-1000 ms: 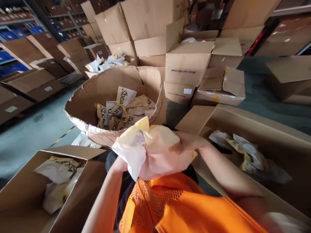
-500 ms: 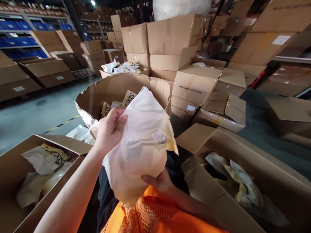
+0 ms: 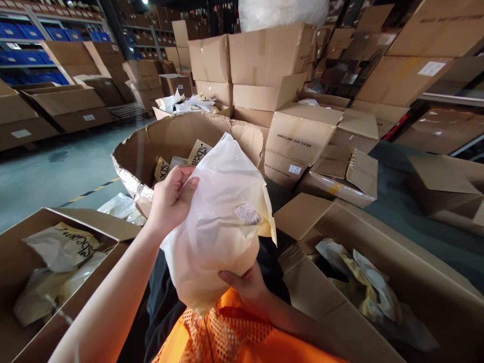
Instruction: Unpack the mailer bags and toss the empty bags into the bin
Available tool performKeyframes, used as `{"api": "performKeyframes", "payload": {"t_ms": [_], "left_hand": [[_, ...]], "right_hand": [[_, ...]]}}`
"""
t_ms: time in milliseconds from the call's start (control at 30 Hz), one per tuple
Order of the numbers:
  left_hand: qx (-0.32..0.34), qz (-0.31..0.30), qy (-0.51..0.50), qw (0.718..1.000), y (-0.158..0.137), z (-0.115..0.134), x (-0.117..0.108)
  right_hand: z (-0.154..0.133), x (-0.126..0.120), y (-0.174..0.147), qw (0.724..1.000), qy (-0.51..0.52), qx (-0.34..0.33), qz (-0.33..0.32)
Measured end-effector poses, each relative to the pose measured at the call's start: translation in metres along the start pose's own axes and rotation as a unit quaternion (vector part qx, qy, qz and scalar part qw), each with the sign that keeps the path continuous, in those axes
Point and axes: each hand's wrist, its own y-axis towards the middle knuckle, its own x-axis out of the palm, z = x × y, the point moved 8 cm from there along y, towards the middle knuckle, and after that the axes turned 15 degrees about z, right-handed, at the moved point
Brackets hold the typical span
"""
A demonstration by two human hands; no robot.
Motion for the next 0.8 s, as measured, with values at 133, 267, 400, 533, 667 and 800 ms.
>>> {"api": "performKeyframes", "payload": {"t_ms": [133, 267, 400, 533, 667, 800], "left_hand": [[-0.018, -0.005, -0.001, 1.000, -0.002, -0.003, 0.003], [-0.029, -0.006, -0.001, 1.000, -0.005, -0.007, 0.005], [-0.072, -0.012, -0.026, 0.997, -0.010, -0.018, 0.002], [-0.155, -0.077, -0.121, 0.977, -0.028, -0.033, -0.008], [-0.318, -0.206, -0.132, 0.916, -0.087, -0.064, -0.023], [-0.460, -0.137, -0.113, 0.870, -0.156, -0.104, -0.065]], "right_hand": [[0.010, -0.003, 0.005, 0.998, -0.063, 0.006, -0.023], [0.014, -0.005, 0.007, 0.996, -0.092, -0.002, -0.010], [0.010, -0.010, 0.004, 0.998, -0.039, 0.008, 0.041], [-0.004, -0.016, -0.001, 0.997, -0.037, -0.007, 0.061], [-0.018, -0.020, 0.000, 0.997, -0.070, -0.025, 0.036], [-0.030, -0.003, 0.006, 0.981, -0.171, -0.039, -0.085]]}}
